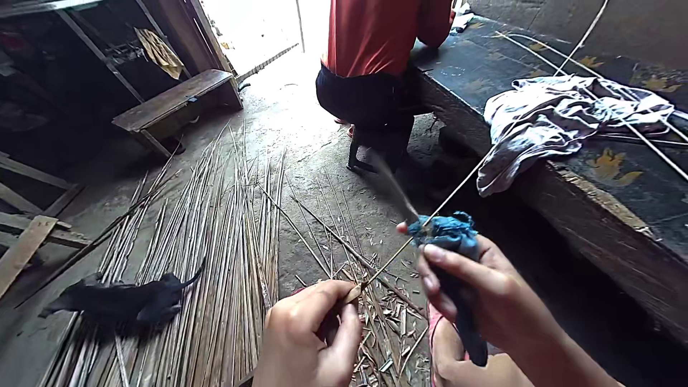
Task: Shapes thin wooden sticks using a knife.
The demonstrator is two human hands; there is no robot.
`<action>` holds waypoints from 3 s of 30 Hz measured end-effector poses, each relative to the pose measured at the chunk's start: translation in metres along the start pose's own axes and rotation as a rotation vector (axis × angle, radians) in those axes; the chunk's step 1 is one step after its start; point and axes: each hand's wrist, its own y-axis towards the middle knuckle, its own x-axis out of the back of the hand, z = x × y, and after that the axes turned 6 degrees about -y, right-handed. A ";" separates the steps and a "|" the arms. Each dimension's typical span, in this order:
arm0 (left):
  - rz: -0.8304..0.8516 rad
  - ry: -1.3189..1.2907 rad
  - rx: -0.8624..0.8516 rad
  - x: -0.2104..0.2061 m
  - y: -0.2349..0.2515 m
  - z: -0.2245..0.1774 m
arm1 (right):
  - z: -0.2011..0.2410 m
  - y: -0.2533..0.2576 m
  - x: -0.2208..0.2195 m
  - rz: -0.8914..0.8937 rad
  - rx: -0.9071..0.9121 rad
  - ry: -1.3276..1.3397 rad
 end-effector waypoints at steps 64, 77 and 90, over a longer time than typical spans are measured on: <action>-0.198 0.245 -0.115 -0.016 0.004 0.014 | -0.009 -0.024 -0.035 0.224 -0.343 0.268; -0.334 0.316 -0.187 -0.020 0.006 0.009 | -0.011 -0.026 -0.043 0.228 -0.362 0.296; -0.387 0.361 -0.189 -0.023 0.006 0.006 | -0.007 -0.020 -0.054 0.159 -0.372 0.347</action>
